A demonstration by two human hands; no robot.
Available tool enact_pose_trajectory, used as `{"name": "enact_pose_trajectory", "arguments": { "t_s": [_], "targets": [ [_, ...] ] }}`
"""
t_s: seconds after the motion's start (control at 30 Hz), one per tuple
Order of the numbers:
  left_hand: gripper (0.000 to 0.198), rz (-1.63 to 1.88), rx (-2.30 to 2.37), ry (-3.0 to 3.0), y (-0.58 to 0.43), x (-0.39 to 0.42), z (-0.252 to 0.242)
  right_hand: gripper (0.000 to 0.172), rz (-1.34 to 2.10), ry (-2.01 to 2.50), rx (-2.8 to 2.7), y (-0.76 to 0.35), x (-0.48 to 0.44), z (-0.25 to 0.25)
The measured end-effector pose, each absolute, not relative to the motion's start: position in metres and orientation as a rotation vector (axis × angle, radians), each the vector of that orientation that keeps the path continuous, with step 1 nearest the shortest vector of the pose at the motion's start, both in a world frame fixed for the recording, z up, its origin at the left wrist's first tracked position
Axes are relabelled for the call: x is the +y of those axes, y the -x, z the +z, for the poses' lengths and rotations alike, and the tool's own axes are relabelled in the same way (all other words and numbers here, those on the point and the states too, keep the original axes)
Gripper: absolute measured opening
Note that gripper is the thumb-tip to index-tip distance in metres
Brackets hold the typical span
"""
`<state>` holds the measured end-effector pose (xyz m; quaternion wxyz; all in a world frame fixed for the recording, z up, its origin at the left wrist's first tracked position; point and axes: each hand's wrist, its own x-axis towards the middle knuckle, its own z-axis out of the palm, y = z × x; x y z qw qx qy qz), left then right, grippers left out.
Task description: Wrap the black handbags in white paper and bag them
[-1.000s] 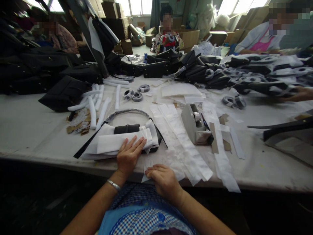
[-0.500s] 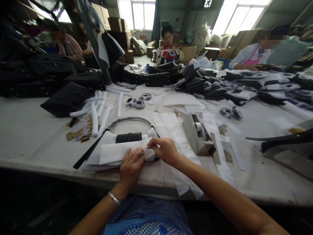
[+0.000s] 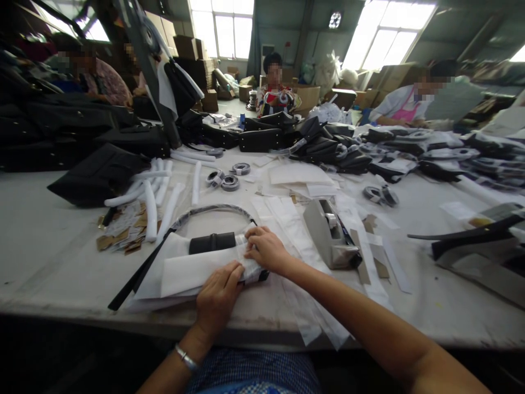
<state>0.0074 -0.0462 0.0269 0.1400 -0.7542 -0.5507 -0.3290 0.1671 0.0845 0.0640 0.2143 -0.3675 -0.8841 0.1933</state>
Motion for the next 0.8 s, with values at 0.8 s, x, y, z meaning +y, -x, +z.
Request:
{"name": "enact_pose_trajectory", "arguments": {
  "t_s": [0.8],
  "targets": [
    [0.035,-0.746,-1.496,2.221,-0.002,-0.043,0.026,0.015,0.778,1.86,-1.38,-0.367,0.077,0.131]
  ]
}}
